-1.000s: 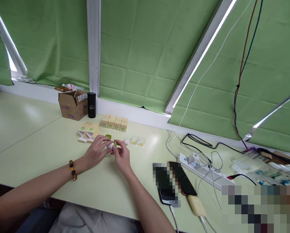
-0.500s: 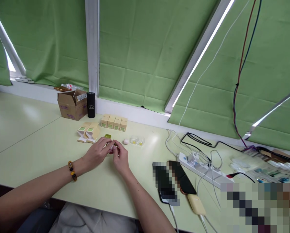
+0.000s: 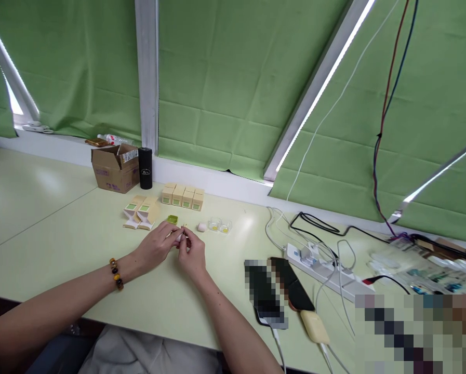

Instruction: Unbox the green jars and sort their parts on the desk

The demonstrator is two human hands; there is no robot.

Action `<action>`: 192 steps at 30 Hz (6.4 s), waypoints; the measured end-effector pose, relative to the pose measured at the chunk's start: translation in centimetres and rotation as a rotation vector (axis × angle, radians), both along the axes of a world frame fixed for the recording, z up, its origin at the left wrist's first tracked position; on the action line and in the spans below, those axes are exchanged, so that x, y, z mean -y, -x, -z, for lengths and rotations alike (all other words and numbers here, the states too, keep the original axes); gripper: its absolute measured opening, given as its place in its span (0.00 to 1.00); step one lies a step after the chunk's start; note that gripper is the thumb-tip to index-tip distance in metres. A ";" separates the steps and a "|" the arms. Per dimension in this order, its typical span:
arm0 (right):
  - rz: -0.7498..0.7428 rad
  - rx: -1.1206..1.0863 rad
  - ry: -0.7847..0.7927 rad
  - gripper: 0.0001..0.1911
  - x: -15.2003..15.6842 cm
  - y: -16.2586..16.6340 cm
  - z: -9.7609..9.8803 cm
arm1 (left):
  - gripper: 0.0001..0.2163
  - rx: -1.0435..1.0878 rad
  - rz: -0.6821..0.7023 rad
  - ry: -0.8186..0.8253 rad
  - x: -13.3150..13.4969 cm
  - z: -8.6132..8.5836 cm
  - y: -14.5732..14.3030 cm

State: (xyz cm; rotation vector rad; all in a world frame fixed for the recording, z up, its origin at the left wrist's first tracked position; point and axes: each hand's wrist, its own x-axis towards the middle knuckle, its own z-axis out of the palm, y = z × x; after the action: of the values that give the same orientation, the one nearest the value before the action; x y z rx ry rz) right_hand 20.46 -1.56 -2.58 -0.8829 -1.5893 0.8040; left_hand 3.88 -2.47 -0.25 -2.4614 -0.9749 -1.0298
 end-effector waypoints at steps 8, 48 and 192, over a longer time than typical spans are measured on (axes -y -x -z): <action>0.022 -0.041 0.088 0.22 -0.2 0.0 -0.5 | 0.18 0.097 0.004 0.017 0.3 -0.4 -0.4; 0.261 0.108 -0.023 0.22 -3.4 -4.3 -0.9 | 0.16 1.096 0.134 0.438 -2.6 -0.8 1.6; -0.420 -0.286 0.213 0.28 -1.6 -2.1 -0.6 | 0.35 0.083 0.199 0.350 0.6 -2.1 2.3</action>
State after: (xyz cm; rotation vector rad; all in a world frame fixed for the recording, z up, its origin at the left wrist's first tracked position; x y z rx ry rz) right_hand 22.59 0.08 -1.95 -0.5503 -1.4674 1.3541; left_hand 1.62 -3.03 1.89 -2.8708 -1.0264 -1.1106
